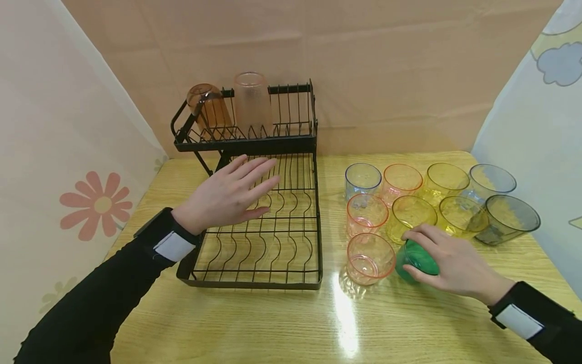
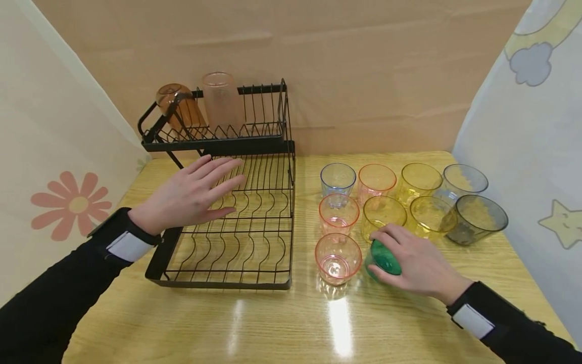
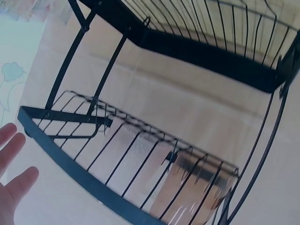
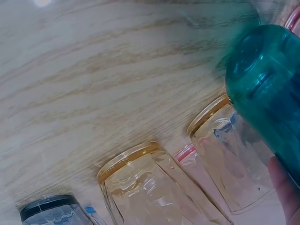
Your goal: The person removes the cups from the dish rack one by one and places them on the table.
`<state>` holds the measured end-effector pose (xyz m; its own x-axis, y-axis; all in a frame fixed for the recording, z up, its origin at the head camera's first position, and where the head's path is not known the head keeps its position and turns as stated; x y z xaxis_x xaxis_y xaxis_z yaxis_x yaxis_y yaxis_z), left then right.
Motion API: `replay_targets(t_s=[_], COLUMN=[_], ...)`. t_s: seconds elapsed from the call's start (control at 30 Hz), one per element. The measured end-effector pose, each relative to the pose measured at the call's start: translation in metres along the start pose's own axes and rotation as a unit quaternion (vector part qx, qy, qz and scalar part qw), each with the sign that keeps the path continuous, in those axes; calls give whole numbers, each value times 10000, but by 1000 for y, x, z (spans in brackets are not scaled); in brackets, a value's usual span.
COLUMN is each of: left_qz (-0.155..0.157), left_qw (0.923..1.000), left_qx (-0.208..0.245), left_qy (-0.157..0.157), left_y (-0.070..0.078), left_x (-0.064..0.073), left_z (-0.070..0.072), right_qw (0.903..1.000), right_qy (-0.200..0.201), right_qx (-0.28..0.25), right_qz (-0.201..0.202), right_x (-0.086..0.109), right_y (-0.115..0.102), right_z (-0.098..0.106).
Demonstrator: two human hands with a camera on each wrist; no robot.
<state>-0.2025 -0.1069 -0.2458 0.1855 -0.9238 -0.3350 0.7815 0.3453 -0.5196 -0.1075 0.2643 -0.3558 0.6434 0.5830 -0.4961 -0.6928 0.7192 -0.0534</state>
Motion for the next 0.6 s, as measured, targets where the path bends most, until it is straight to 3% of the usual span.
replay_targets(t_s=[0.27, 0.47, 0.6], left_qz=[57, 309, 487], left_qw=[9999, 9995, 9987], left_qx=[-130, 5, 22], left_qy=[62, -40, -115], left_y=[-18, -29, -38], left_x=[-14, -27, -35], left_z=[14, 19, 23], right_qw=[9994, 9993, 9986], right_qy=[-166, -183, -189], right_qx=[26, 175, -19], right_qz=[-308, -279, -496], right_x=[1, -1, -4], right_y=[4, 4, 3], right_z=[2, 5, 11])
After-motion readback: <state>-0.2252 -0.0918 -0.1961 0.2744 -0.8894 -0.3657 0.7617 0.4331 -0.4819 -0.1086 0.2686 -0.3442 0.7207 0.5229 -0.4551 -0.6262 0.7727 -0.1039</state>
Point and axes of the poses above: each hand's wrist, its own x-axis away from the middle knuckle, its own z-axis out of the back of the hand, y = z × x, the point moved 4 cm from there along -x, towards the middle knuckle, and after that the axes turned 2 degrees about -x, right-handed, at the moved point
